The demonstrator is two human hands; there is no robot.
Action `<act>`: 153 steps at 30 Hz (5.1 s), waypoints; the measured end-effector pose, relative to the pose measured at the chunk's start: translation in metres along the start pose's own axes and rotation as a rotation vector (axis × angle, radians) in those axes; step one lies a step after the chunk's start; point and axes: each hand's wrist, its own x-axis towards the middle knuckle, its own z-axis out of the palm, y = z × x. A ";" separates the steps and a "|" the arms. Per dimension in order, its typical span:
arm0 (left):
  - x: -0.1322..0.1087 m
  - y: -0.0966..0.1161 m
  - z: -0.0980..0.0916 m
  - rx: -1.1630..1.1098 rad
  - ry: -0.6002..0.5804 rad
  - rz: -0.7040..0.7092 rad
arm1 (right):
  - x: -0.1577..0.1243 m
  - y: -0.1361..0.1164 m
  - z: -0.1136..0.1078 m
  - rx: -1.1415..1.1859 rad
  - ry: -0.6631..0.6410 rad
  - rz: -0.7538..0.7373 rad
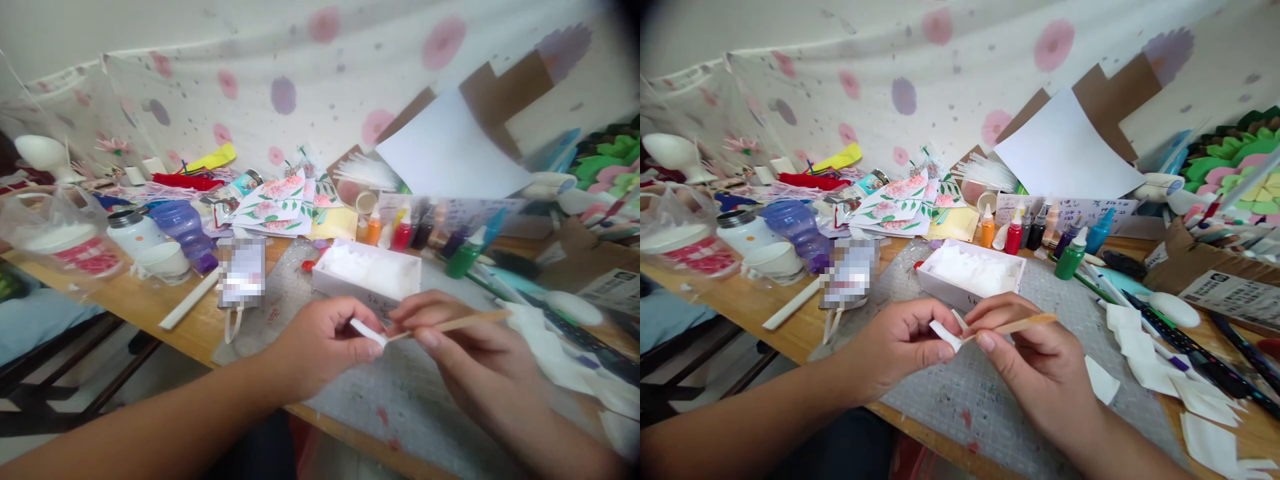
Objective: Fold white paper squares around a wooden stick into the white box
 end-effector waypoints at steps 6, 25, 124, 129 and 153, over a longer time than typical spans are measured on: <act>0.001 0.003 0.000 -0.078 -0.001 -0.019 | 0.002 0.000 0.001 -0.041 -0.038 -0.056; 0.002 0.003 0.000 -0.350 -0.033 -0.070 | 0.000 0.000 0.005 0.135 0.031 0.047; 0.006 -0.001 -0.004 -0.131 0.009 -0.040 | 0.024 0.032 -0.022 -0.248 0.542 0.174; 0.007 -0.003 -0.003 -0.164 -0.005 -0.070 | 0.025 0.024 -0.024 -0.358 0.472 -0.057; 0.007 0.006 -0.001 -0.107 -0.026 -0.039 | 0.006 0.007 0.004 0.136 0.104 0.128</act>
